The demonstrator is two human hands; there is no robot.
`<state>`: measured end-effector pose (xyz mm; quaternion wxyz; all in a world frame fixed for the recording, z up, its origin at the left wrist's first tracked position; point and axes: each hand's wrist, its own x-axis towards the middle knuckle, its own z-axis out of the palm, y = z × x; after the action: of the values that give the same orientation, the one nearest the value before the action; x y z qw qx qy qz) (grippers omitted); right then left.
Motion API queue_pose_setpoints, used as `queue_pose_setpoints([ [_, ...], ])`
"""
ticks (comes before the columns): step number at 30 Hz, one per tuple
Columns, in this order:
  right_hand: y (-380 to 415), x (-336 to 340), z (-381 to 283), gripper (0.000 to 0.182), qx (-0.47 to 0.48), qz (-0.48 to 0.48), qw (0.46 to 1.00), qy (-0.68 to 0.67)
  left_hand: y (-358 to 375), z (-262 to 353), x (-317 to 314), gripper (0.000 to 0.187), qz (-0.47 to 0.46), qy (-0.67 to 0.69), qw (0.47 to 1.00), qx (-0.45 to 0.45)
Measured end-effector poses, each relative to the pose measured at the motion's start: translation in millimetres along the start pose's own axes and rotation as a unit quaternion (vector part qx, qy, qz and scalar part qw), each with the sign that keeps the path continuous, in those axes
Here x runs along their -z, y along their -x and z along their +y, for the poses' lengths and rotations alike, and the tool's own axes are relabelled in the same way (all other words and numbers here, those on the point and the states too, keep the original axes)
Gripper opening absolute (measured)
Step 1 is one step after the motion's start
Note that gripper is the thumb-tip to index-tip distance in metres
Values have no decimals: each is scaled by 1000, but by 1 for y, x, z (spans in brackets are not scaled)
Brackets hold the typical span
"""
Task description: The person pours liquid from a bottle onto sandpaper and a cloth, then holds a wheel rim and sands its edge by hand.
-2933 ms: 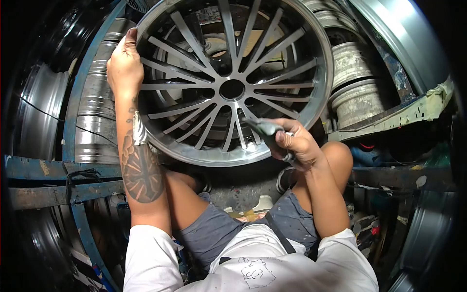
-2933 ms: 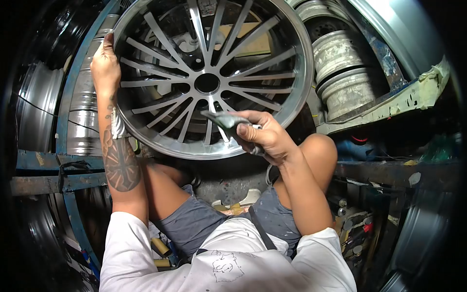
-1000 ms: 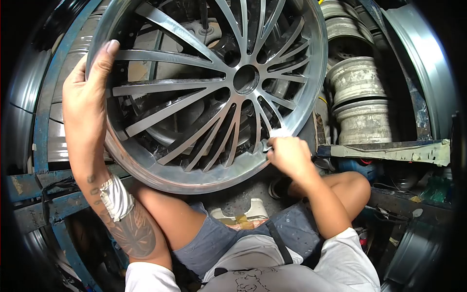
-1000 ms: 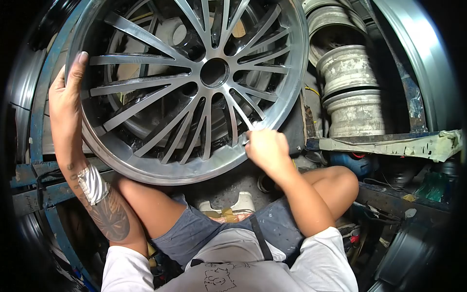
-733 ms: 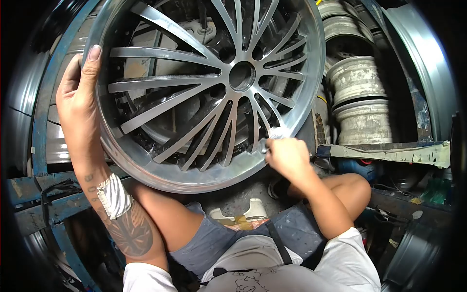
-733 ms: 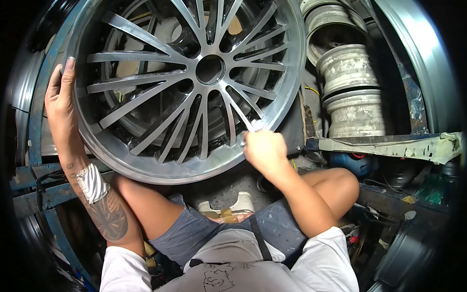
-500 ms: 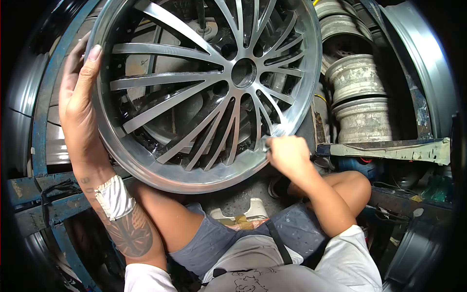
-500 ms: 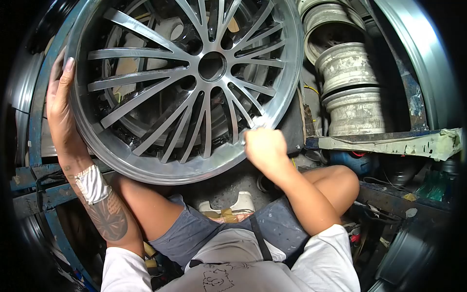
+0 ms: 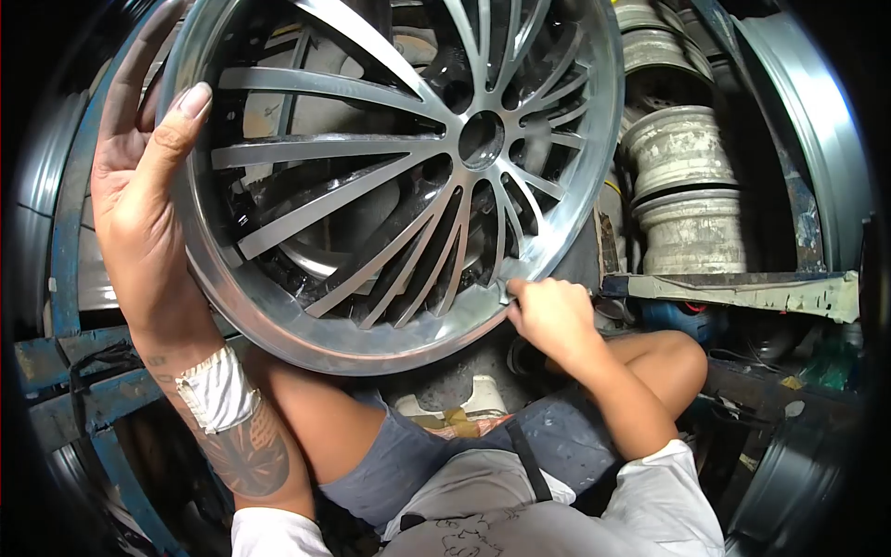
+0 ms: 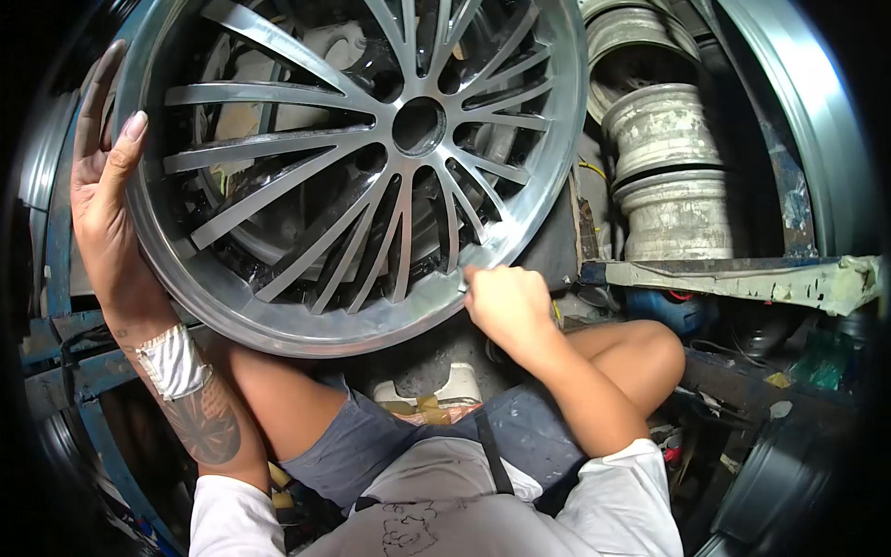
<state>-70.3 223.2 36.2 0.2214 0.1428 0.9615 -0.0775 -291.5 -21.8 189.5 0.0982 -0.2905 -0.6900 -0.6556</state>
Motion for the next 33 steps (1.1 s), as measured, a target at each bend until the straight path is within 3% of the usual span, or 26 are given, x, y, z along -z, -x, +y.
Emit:
queue_pose_setpoints([
  [4,-9,1,17,32,-58,31,997,-32,3,5,-3,45,24,-83,996,-16],
  [6,11,4,-5,33,-5,-10,1000,-20,2,5,-2,44,26,-82,996,-14],
  [8,6,1,9,33,-5,8,997,-77,4,10,-2,44,24,-69,997,15],
  [11,0,7,10,34,-57,-14,997,-44,5,6,0,44,17,-70,997,-9],
  [14,14,5,-4,36,-5,-22,998,-56,5,6,-2,44,36,-77,996,-33],
  [18,4,6,11,32,-35,-3,998,-56,9,10,-4,44,27,-54,998,-2],
  [20,22,10,-17,33,25,-26,997,-70,10,11,-5,43,20,-45,999,-2],
  [22,12,8,0,32,21,-28,990,-133,15,12,-2,43,21,-41,999,12],
  [25,11,9,-8,29,-16,-17,997,-77,18,13,-5,42,7,-23,999,30],
  [28,21,8,-24,30,36,-19,994,-97,18,13,-7,41,29,-24,999,3],
  [31,-2,8,-6,30,-17,-10,996,-91,19,14,-12,40,44,-32,999,-3],
  [33,18,15,-32,29,31,-40,998,-47,17,14,-10,40,39,-32,999,1],
])
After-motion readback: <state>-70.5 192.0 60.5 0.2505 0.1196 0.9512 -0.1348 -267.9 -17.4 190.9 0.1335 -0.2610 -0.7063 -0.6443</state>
